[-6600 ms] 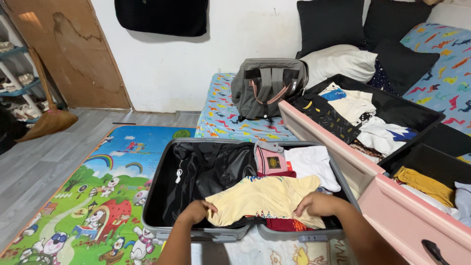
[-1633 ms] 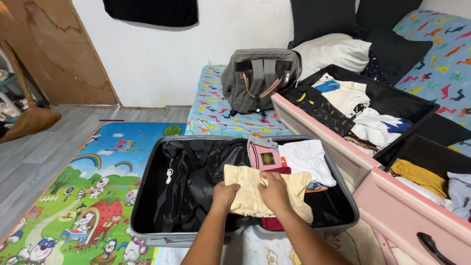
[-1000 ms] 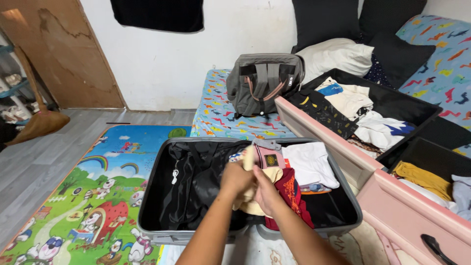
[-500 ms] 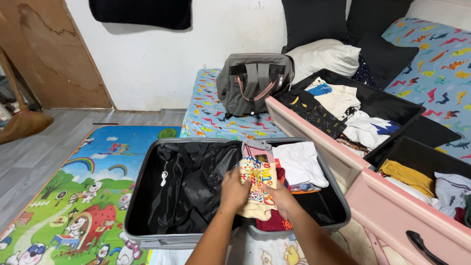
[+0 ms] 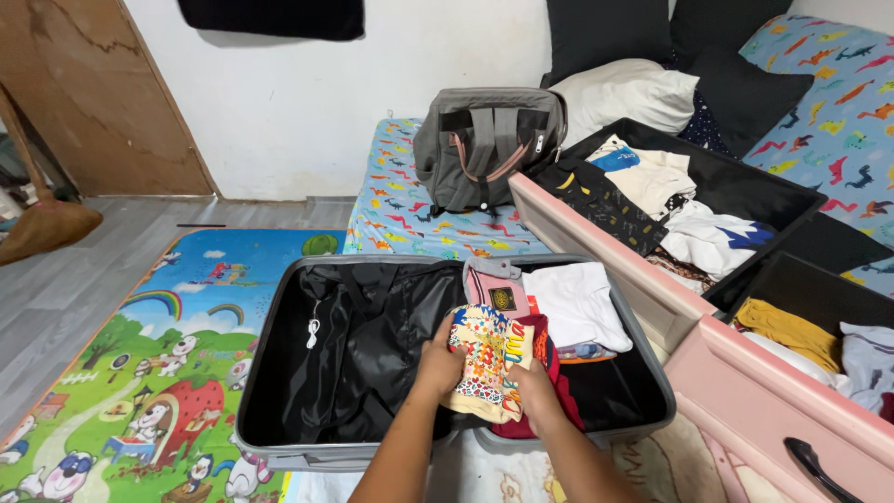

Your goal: The person folds several pieces of clothing and places them into an open suitcase. They handle a plaid shirt, a white t-shirt, a red t-shirt, a red-and-blue long-sleeve shirt, a maroon t-shirt, and a yellow patterned shirt, folding each by hand and stacking them inside the suitcase.

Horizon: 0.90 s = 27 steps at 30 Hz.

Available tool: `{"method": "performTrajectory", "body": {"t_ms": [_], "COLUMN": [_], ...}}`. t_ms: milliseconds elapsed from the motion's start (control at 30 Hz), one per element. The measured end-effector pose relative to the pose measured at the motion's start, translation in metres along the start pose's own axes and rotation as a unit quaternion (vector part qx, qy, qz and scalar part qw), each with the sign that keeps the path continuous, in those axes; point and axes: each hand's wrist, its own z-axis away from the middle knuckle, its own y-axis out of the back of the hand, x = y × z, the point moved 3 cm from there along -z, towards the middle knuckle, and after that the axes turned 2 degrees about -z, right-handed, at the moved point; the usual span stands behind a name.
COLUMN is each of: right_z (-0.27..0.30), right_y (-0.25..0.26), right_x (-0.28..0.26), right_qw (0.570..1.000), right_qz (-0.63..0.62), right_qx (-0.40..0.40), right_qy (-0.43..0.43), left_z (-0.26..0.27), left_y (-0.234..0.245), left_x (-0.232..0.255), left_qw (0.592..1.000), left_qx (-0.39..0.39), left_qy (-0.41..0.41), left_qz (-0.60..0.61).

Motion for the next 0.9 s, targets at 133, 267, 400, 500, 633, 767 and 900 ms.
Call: {"method": "performTrajectory", "body": {"t_ms": [133, 267, 400, 500, 633, 767, 900], "right_z": [-0.017, -0.019, 0.011, 0.042, 0.056, 0.034, 0.012], "right_y": [0.014, 0.016, 0.007, -0.013, -0.045, -0.051, -0.039], "right_x": [0.013, 0.008, -0.023, -0.055, -0.075, -0.049, -0.023], "right_qw": [0.995, 0.979, 0.913, 0.818, 0.716, 0.725, 0.783], "right_qz": [0.097, 0.173, 0.377, 0.531, 0.569, 0.628, 0.588], "right_qx": [0.014, 0.105, 0.155, 0.149, 0.029, -0.089, -0.135], "right_qy": [0.001, -0.034, 0.006, 0.160, 0.404, 0.266, 0.150], "left_z": [-0.003, -0.005, 0.000, 0.007, 0.020, 0.029, 0.032], "left_y": [-0.003, -0.004, 0.000, 0.009, 0.016, 0.023, 0.024], "left_x": [-0.004, -0.008, -0.001, 0.012, 0.021, 0.020, 0.009], "left_qw": [0.994, 0.969, 0.982, 0.992, 0.987, 0.975, 0.945], "left_qx": [0.020, -0.112, -0.119, -0.102, -0.145, -0.184, -0.191], "left_qy": [-0.102, -0.076, -0.007, 0.006, 0.049, 0.032, 0.065], "left_qz": [0.032, 0.205, 0.148, 0.076, 0.045, 0.121, 0.258]}}
